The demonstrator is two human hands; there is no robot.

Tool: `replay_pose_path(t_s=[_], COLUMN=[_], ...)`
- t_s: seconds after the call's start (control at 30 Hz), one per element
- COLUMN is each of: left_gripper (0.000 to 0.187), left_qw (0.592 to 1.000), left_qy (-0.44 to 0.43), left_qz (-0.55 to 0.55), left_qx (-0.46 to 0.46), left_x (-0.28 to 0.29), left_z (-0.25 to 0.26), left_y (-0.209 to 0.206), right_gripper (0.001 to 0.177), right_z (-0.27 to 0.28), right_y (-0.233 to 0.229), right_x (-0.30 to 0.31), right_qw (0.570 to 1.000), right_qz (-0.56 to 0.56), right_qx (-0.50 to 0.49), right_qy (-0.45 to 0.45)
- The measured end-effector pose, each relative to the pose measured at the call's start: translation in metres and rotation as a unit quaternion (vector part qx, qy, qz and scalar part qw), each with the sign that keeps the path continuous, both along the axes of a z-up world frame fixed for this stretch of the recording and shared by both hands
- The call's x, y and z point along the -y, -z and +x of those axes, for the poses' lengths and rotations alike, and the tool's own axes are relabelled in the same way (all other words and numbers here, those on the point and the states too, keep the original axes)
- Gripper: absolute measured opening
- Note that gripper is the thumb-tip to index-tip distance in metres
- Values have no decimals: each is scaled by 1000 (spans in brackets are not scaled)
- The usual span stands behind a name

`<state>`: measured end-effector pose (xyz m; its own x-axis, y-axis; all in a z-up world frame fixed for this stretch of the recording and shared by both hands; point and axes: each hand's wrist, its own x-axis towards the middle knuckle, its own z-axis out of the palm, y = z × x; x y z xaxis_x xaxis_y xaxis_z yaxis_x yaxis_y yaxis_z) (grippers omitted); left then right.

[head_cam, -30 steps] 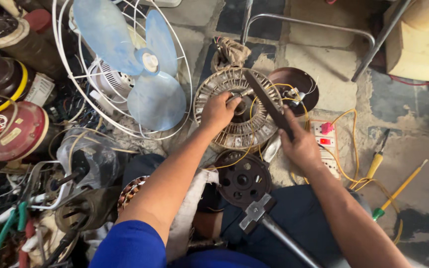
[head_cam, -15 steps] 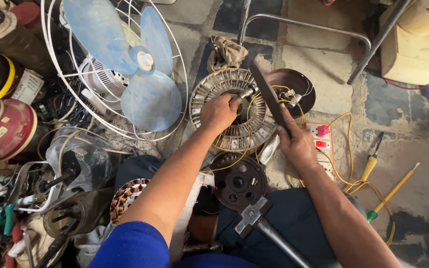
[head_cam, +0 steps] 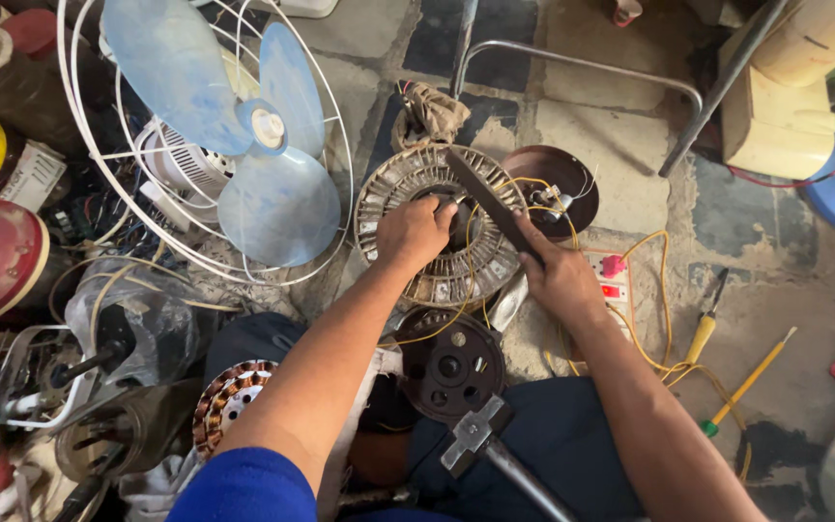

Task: The person sits on the floor and uses a hammer to tap a metal rod inserted into the center of a disassembled electric motor stator. They repeatedly strike the rod to adjust or loosen the internal components of the motor.

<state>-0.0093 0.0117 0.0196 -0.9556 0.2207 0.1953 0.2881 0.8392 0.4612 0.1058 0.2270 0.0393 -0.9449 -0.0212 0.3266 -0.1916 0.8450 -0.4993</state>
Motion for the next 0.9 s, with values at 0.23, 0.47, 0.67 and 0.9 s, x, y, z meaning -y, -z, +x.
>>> replay_pose_path(t_s=[0.23, 0.47, 0.67, 0.9], left_gripper=[36, 27, 26, 26], left_qw=[998, 966, 972, 977], left_qy=[-15, -89, -96, -92], left_qz=[42, 118, 56, 78], left_qx=[-36, -213, -207, -177], left_x=[2, 22, 25, 32], left_z=[6, 5, 5, 3], left_y=[17, 25, 28, 27], right_gripper=[60, 60, 63, 60], right_z=[4, -5, -22, -65], right_y=[19, 27, 21, 26], right_x=[-9, -18, -6, 27], right_qw=[980, 986, 997, 992], right_qz=[-173, -122, -52, -19], right_qx=[-50, 15, 8, 18], right_qy=[90, 110, 49, 119])
